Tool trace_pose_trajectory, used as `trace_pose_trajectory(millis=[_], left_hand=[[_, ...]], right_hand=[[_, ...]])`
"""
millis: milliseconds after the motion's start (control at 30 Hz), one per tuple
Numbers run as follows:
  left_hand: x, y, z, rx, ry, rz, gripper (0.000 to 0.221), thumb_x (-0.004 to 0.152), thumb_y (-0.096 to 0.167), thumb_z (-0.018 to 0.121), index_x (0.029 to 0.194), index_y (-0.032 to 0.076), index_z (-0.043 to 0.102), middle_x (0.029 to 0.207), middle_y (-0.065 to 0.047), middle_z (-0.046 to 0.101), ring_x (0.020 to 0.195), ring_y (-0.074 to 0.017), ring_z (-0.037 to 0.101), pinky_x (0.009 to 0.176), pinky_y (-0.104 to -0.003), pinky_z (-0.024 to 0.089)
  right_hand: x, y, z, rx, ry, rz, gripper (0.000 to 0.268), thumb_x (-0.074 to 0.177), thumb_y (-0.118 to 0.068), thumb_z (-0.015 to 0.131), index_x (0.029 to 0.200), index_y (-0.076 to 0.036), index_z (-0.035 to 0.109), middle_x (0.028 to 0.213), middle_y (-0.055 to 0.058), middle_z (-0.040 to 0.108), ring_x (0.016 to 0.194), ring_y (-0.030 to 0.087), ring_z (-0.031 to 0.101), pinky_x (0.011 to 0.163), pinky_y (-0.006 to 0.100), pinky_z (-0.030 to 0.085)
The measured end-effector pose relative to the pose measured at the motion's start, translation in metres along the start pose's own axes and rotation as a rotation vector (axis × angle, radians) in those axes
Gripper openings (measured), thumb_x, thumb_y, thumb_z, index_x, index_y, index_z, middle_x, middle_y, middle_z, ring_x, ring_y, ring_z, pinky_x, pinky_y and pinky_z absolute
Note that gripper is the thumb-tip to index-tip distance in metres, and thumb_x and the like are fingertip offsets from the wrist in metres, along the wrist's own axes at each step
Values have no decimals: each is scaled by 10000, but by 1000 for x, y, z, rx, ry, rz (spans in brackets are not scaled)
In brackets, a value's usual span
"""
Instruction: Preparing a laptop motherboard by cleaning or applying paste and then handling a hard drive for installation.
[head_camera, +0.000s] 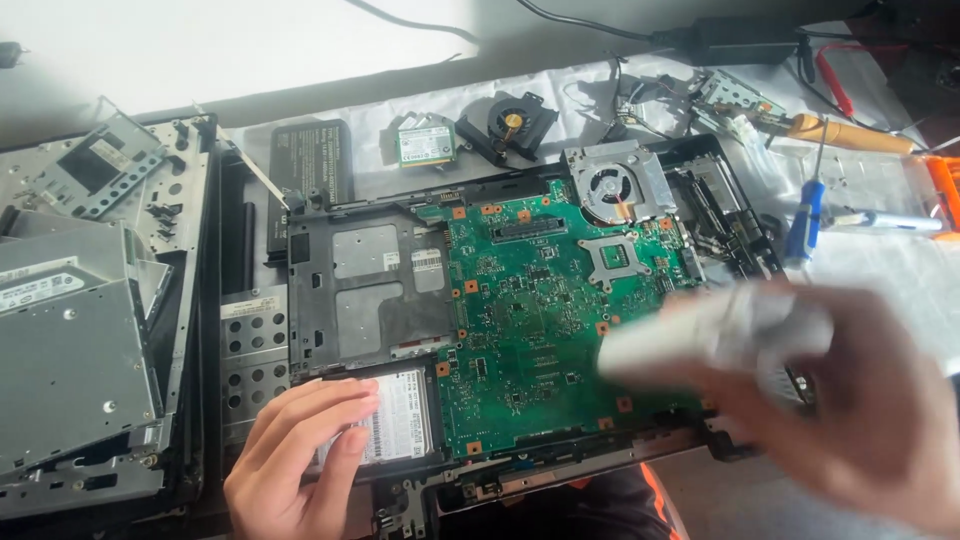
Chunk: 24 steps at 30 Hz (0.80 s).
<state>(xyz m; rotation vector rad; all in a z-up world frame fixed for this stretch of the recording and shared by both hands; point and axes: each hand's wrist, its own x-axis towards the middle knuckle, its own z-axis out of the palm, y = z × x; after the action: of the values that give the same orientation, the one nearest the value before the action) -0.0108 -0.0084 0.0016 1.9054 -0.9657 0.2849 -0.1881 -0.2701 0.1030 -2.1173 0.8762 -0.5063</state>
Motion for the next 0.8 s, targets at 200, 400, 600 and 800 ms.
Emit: trace_pose_trajectory(millis=[200, 400, 600, 800], left_hand=[[-1, -3, -2, 9, -15, 18, 172, 946, 100, 585, 970, 50, 748, 1021, -84, 772, 996, -229, 739, 963, -363, 606], [3, -3, -3, -31, -34, 107, 158, 948, 54, 583, 976, -2, 728, 1022, -119, 765, 998, -247, 740, 962, -362, 597], [1, -4, -4, -44, -13, 97, 149, 960, 55, 579, 925, 9, 716, 996, -110, 759, 979, -275, 732, 939, -388, 595], [2, -2, -5, -54, -34, 118, 138, 963, 44, 586, 971, 9, 719, 1009, -121, 757, 987, -273, 739, 927, -367, 597]], right_hand=[[32, 9, -1, 104, 84, -174, 637, 799, 50, 751, 1299, 82, 358, 1161, 253, 573, 1105, 304, 663, 893, 385, 612], [9, -34, 49, 500, -218, -296, 783, 765, -94, 776, 1475, 68, 490, 1134, 105, 715, 972, 170, 703, 899, 284, 581], [21, -53, 72, 496, -604, -322, 409, 881, -166, 740, 1257, -57, 620, 1068, 34, 775, 982, 115, 764, 879, 284, 731], [31, -46, 60, 227, -486, -221, 396, 811, -208, 849, 1019, -118, 524, 719, -27, 639, 595, 61, 577, 544, 223, 617]])
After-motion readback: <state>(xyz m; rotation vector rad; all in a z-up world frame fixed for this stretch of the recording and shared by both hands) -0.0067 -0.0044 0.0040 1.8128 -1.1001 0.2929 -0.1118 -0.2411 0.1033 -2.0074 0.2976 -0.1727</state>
